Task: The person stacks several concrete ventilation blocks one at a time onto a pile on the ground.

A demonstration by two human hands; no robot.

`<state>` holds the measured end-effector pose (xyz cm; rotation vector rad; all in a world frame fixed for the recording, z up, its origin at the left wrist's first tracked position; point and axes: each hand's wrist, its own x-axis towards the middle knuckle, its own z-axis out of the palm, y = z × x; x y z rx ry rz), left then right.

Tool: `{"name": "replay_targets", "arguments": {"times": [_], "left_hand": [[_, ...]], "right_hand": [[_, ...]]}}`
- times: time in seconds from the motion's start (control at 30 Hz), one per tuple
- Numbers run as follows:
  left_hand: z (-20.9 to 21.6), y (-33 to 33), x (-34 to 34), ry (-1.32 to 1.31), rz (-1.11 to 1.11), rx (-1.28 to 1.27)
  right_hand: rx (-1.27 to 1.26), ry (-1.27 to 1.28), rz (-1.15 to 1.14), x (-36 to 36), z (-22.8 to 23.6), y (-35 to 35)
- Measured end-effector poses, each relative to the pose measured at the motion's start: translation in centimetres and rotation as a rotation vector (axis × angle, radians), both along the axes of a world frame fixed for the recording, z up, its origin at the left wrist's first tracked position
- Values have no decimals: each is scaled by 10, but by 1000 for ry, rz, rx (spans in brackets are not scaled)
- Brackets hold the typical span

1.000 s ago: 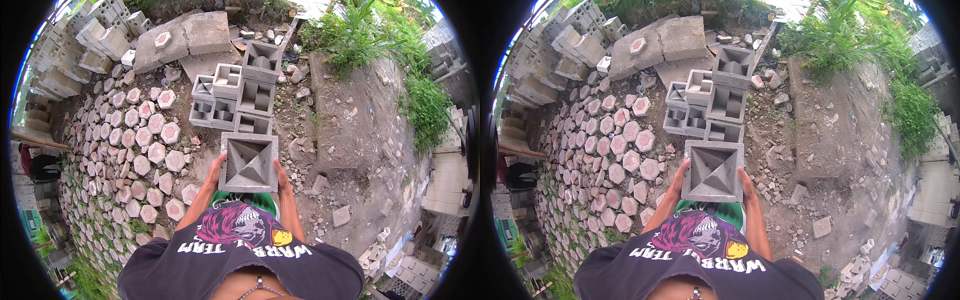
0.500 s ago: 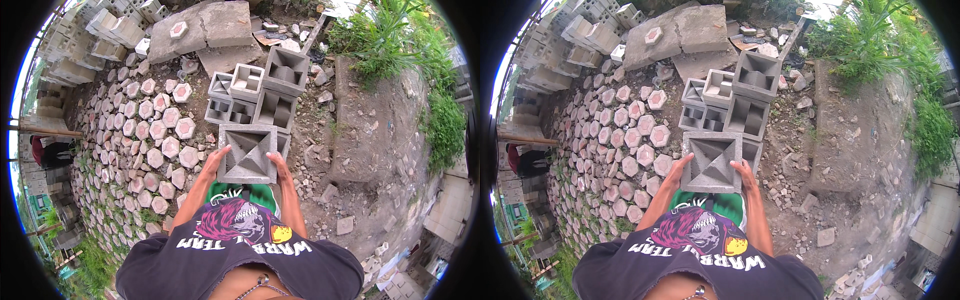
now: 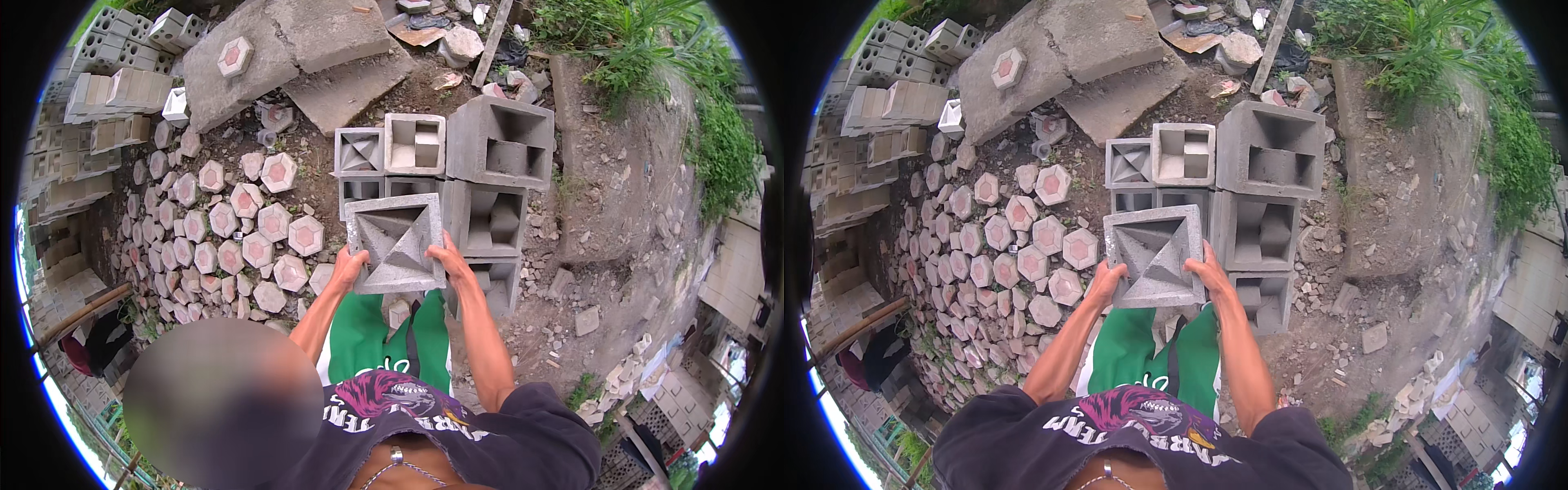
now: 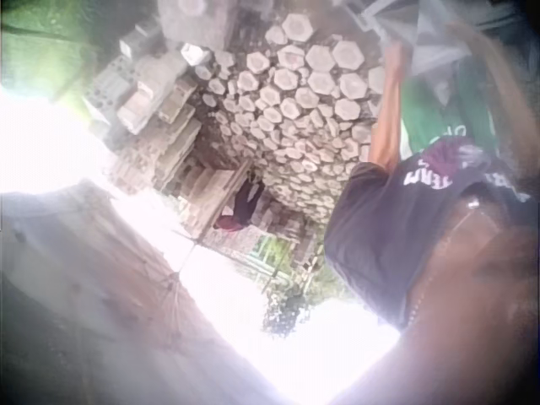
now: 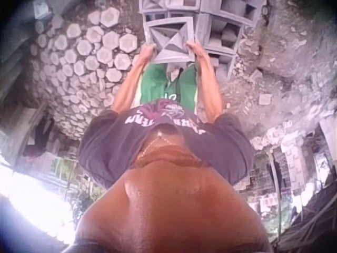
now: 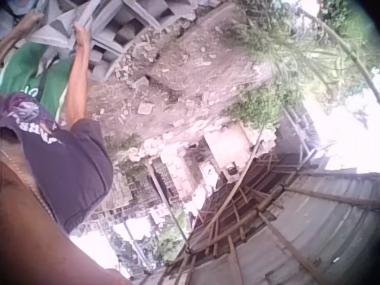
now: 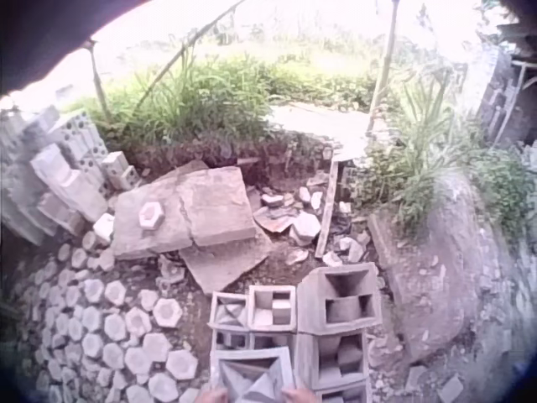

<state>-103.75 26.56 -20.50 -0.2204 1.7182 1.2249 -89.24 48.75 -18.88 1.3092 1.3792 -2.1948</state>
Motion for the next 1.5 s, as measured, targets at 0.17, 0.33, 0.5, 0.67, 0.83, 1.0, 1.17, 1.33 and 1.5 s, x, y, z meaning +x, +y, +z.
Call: {"name": "replay_targets", "arguments": {"times": [0.17, 0.33, 0.5, 0.67, 0.83, 1.0, 1.17, 1.33, 1.5], "left_hand": [[-59, 49, -75, 96, -101, -14], [-108, 99, -131, 199, -140, 46], [-150, 150, -166, 233, -128, 104], [-166, 193, -191, 233, -138, 159], [-193, 199, -193, 141, -92, 201], [-205, 205, -180, 185, -5, 298], [-197, 211, -181, 141, -68, 212], [-193, 195, -187, 108, -48, 179], [-209, 201, -183, 14, -49, 219]], "right_hand": [[447, -98, 28, -64, -87, 28], [744, -189, 121, -124, -124, 62], [897, -208, 92, -163, -140, 98], [982, -359, 110, -196, -139, 127], [1010, -375, 96, -209, -141, 133], [1036, -393, 136, -202, -149, 134], [1343, -250, -118, -181, -146, 105], [494, -396, -625, -172, -120, 38], [-147, -125, -958, -176, -161, 46]]}}
